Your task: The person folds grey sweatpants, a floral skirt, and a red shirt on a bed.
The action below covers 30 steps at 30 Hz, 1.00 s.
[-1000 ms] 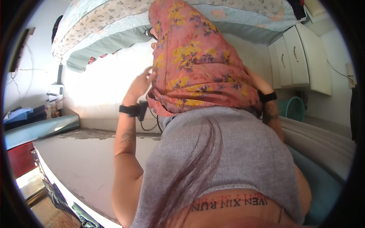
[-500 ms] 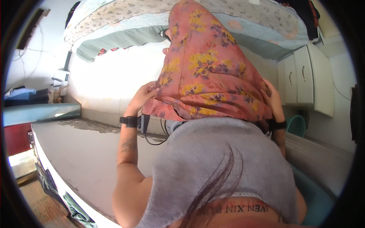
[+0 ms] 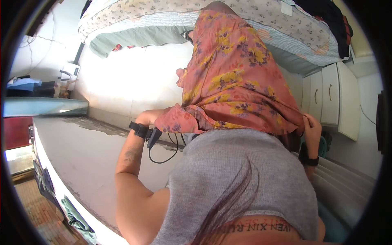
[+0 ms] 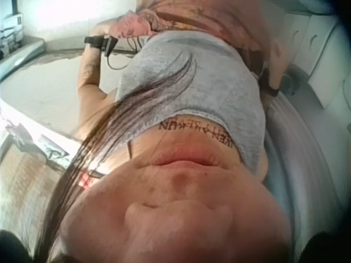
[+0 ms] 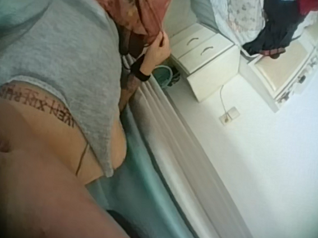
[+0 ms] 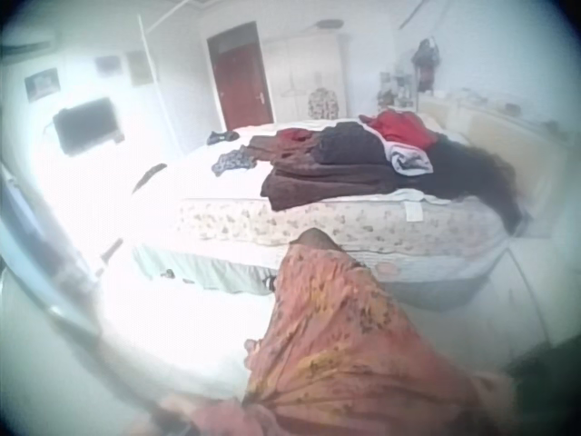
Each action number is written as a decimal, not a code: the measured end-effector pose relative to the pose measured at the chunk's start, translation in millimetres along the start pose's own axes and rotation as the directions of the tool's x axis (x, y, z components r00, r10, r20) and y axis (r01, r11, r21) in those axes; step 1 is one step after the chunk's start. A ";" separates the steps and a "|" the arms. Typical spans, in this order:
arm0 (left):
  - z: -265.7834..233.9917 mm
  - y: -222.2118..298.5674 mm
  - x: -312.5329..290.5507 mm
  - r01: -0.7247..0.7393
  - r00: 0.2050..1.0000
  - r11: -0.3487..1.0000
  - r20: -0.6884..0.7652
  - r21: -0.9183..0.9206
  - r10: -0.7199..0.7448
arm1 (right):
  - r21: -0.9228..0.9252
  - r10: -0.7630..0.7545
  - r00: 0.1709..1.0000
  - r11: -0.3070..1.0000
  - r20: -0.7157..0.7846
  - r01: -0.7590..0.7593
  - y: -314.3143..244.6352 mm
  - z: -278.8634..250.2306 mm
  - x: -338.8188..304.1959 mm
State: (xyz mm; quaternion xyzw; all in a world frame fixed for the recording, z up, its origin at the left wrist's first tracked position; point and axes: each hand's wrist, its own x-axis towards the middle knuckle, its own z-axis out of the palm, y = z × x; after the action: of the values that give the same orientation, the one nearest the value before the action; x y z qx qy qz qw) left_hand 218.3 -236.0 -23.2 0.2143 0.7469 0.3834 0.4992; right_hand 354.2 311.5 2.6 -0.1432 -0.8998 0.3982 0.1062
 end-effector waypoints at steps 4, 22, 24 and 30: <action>-13.2 7.8 3.1 -0.114 0.992 0.993 0.054 0.038 0.112 | -0.123 -0.042 0.999 0.992 -0.025 0.039 -35.8 -13.9 -3.0; -91.5 -129.5 164.8 0.126 0.914 0.776 -0.232 -0.619 -0.333 | 0.208 -0.496 0.728 0.866 0.473 0.455 -142.7 82.6 16.7; -79.3 -103.3 174.1 -0.006 0.921 0.795 -0.312 -0.607 -0.232 | 0.226 -0.469 0.701 0.881 0.537 0.416 -140.4 78.0 23.7; -108.7 -100.3 184.8 -0.134 0.890 0.853 -0.439 -0.504 -0.120 | 0.222 -0.455 0.722 0.889 0.521 0.400 -135.0 75.8 21.2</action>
State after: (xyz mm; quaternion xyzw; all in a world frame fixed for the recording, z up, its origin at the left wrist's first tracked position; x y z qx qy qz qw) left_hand 50.0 -206.7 -187.0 -0.0224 0.7097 0.6122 0.3478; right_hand 287.9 180.2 55.0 0.1963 -0.8793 0.4288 -0.0663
